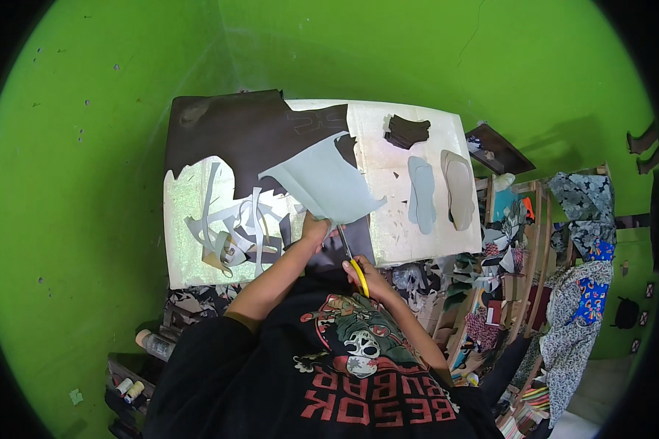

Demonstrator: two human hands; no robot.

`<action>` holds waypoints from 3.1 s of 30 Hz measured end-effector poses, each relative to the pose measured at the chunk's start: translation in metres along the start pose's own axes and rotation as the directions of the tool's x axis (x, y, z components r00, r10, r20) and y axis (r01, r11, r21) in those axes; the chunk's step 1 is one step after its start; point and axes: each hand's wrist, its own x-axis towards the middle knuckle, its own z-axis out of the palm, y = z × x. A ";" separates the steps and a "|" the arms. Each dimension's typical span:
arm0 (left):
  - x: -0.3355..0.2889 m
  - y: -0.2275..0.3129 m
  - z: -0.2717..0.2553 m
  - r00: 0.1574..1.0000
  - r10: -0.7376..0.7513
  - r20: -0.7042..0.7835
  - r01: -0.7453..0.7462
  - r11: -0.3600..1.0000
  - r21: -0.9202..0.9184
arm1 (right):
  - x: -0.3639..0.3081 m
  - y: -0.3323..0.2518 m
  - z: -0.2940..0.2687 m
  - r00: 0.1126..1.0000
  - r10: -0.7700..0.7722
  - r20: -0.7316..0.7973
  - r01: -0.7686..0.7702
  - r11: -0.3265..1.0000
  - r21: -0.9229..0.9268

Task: Cutting a white material template using scissors over a dark leather sheet.

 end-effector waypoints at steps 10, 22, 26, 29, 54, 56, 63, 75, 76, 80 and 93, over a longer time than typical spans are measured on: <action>0.036 -0.040 -0.039 0.863 0.473 -0.177 -0.337 0.800 0.496 | -0.001 -0.019 -0.002 0.998 0.025 0.050 -0.025 1.000 -0.008; 0.007 -0.014 -0.008 0.930 0.366 -0.031 -0.366 0.930 0.015 | 0.004 -0.007 -0.011 0.999 0.017 -0.045 -0.016 1.000 0.026; 0.004 -0.002 -0.002 0.907 0.419 -0.031 -0.418 0.907 0.049 | 0.002 -0.011 -0.019 0.998 0.060 -0.026 -0.057 0.995 0.085; -0.001 0.009 0.002 0.902 0.431 -0.007 -0.430 0.900 0.079 | 0.000 -0.015 -0.022 0.995 0.082 0.049 -0.089 0.982 0.169; -0.056 0.088 0.036 0.907 0.393 0.151 -0.370 0.915 -0.159 | -0.024 -0.083 -0.035 0.979 -0.198 -0.040 0.201 0.967 0.153; -0.064 0.096 0.041 0.911 0.388 0.142 -0.368 0.918 -0.152 | -0.022 -0.090 -0.036 0.977 -0.206 -0.051 0.211 0.967 0.141; -0.054 0.096 0.034 0.876 0.448 0.180 -0.436 0.894 -0.106 | -0.024 -0.111 -0.041 0.957 -0.289 -0.036 0.291 0.955 0.053; -0.065 0.148 0.066 0.706 0.706 0.067 -0.709 0.703 0.065 | -0.029 -0.133 -0.046 0.942 -0.333 0.037 0.318 0.925 0.209; -0.068 0.154 0.069 0.687 0.722 0.077 -0.726 0.682 0.089 | -0.032 -0.138 -0.048 0.937 -0.344 0.057 0.329 0.926 0.188; -0.078 0.167 0.077 0.571 0.817 0.085 -0.815 0.551 0.177 | -0.043 -0.146 -0.050 0.921 -0.389 0.033 0.371 0.898 0.237; -0.113 0.196 0.091 0.559 0.797 0.229 -0.829 0.544 0.131 | -0.059 -0.164 -0.052 0.863 -0.506 -0.001 0.492 0.839 0.233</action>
